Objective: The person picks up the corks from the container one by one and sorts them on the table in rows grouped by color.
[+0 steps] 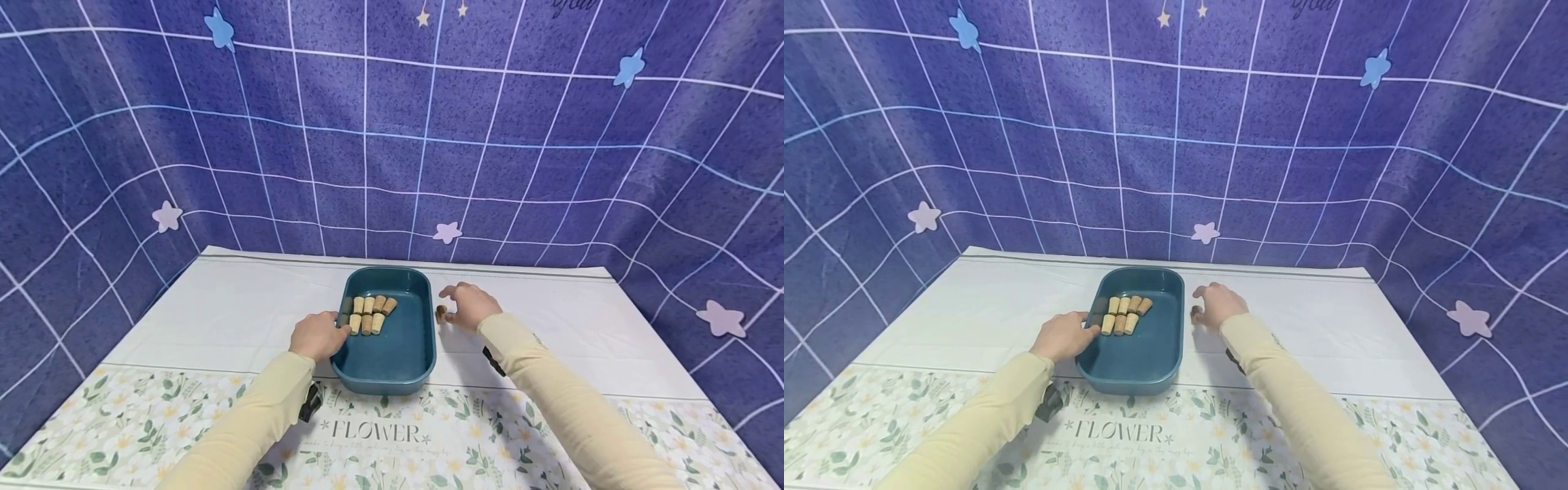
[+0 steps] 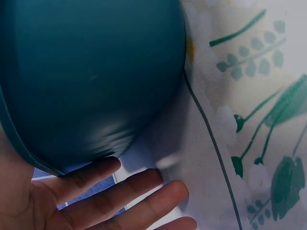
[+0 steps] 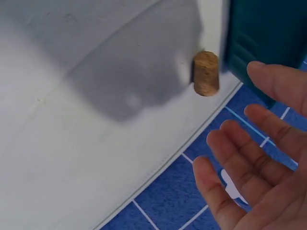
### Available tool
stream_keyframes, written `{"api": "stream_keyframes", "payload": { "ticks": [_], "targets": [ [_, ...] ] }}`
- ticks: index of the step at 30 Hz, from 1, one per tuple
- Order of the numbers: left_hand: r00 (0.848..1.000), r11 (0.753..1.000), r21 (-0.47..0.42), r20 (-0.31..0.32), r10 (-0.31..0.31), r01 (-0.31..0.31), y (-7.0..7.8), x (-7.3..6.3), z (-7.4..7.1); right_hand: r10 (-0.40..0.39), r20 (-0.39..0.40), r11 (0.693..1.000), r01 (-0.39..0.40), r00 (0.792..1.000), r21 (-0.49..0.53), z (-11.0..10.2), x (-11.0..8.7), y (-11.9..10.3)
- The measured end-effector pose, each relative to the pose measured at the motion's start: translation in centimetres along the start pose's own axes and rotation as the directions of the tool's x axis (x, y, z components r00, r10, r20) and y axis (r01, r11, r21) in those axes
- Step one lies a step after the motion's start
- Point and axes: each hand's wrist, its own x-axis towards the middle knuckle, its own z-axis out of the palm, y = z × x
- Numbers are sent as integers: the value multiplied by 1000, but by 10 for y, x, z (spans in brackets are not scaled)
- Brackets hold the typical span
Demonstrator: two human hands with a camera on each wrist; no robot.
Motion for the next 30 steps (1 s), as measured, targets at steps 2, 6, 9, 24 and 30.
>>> {"api": "stream_keyframes", "payload": {
  "ticks": [2, 6, 9, 24, 30],
  "targets": [
    [1000, 1000, 1, -1, 2, -2, 0, -1, -1, 5, -16, 1000, -5, 1000, -3, -3, 0, 0],
    [1000, 1000, -1, -6, 9, -9, 0, -1, 0, 22, -34, 1000, -21, 999, 10, -10, 0, -2],
    [1000, 1000, -6, -6, 8, -8, 0, -1, 0, 38, -35, 999, -37, 999, 27, -15, -1, -4],
    [1000, 1000, -7, -3, 6, -6, -1, 0, 0, 38, -26, 997, -36, 999, 66, -26, 2, -33],
    [1000, 1000, -15, -1, -8, 8, 0, 0, 0, 15, -7, 997, -14, 1000, 79, -27, 4, -46]
  ]
}}
